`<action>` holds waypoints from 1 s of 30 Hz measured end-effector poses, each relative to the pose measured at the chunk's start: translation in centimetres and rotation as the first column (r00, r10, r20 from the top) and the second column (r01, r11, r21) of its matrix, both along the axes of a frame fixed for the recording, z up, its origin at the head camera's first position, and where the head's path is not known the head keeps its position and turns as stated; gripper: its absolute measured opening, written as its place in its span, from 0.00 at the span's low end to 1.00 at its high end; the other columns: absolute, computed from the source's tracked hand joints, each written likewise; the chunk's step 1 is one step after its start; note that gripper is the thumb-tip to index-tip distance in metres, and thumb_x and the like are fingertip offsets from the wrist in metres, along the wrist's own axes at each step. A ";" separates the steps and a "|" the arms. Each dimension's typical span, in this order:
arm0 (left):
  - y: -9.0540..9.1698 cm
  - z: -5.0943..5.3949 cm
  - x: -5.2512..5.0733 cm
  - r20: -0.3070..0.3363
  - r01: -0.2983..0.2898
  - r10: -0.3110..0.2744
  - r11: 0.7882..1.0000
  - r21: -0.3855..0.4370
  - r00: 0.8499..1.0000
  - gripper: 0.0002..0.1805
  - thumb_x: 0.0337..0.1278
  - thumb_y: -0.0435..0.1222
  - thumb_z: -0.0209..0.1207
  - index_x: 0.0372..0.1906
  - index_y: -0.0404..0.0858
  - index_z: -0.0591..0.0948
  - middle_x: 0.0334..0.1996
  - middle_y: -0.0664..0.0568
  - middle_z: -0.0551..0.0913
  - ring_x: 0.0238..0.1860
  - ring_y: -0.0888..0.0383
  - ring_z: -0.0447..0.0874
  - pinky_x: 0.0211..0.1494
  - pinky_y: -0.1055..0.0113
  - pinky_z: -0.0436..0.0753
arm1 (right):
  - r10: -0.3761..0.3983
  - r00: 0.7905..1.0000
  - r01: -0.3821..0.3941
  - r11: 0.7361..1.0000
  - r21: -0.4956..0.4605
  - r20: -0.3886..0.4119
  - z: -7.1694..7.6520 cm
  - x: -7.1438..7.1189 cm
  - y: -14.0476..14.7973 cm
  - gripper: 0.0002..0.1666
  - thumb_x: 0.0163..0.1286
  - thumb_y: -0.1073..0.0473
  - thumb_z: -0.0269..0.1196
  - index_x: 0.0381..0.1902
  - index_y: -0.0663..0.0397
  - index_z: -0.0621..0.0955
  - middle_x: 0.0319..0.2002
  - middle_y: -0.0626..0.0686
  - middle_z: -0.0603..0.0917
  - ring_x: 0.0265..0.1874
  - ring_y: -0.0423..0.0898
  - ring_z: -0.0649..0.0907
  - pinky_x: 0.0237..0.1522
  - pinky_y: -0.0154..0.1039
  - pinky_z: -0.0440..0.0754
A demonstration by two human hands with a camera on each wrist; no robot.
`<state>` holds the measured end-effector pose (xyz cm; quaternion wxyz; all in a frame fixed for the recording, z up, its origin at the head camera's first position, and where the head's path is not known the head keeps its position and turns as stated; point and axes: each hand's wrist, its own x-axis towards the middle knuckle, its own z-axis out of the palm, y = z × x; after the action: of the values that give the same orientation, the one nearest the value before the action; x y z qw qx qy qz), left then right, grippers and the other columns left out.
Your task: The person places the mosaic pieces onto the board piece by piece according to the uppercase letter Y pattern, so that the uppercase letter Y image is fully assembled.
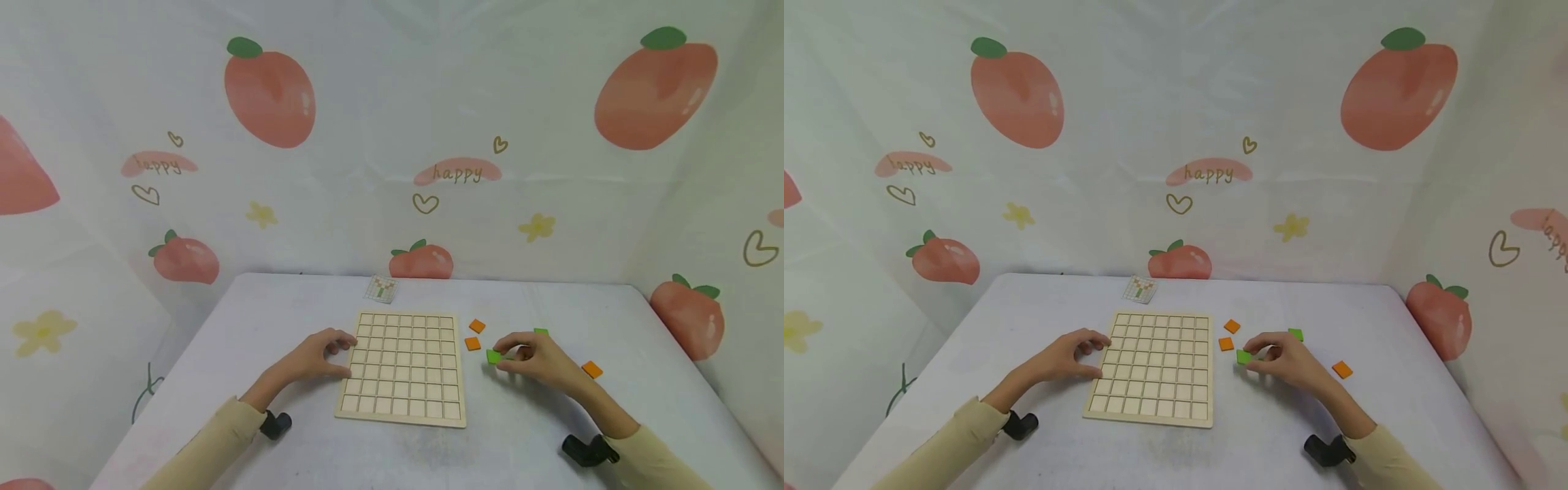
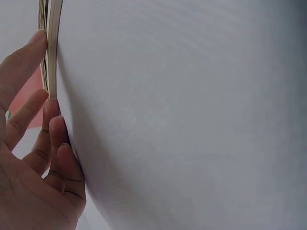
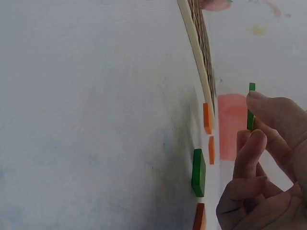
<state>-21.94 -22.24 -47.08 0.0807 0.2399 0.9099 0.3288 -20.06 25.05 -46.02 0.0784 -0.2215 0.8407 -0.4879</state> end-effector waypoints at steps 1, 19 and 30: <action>0.0 0.0 0.0 0.000 0.005 -0.005 1.000 0.002 1.000 0.31 0.49 0.41 0.78 0.58 0.40 0.81 0.49 0.53 0.80 0.47 0.54 0.76 0.53 0.53 0.76 | 0.008 1.000 -0.008 1.000 -0.014 -0.008 -0.2 -0.1 -0.1 0.16 0.61 0.62 0.76 0.46 0.58 0.86 0.42 0.54 0.86 0.22 0.41 0.76 0.25 0.33 0.73; -0.1 -0.3 0.1 -0.014 0.030 -0.030 0.999 -0.013 0.999 0.30 0.51 0.42 0.77 0.60 0.40 0.80 0.49 0.53 0.79 0.47 0.54 0.76 0.54 0.55 0.76 | 0.110 0.990 -0.113 0.993 -0.035 -0.086 -0.7 -0.2 -2.9 0.15 0.61 0.62 0.76 0.45 0.58 0.86 0.39 0.50 0.86 0.25 0.44 0.80 0.27 0.35 0.78; 0.0 0.1 0.1 -0.004 0.024 -0.024 1.000 -0.005 1.000 0.30 0.51 0.41 0.77 0.59 0.39 0.80 0.50 0.52 0.79 0.48 0.54 0.76 0.54 0.55 0.76 | 0.138 0.988 -0.146 0.980 -0.133 -0.067 -0.7 0.0 -4.7 0.15 0.60 0.67 0.75 0.45 0.63 0.85 0.40 0.55 0.86 0.31 0.47 0.84 0.34 0.38 0.83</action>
<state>-21.82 -22.22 -46.95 0.0833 0.2516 0.9078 0.3251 -20.09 20.36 -46.71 0.0733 -0.2998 0.7891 -0.5310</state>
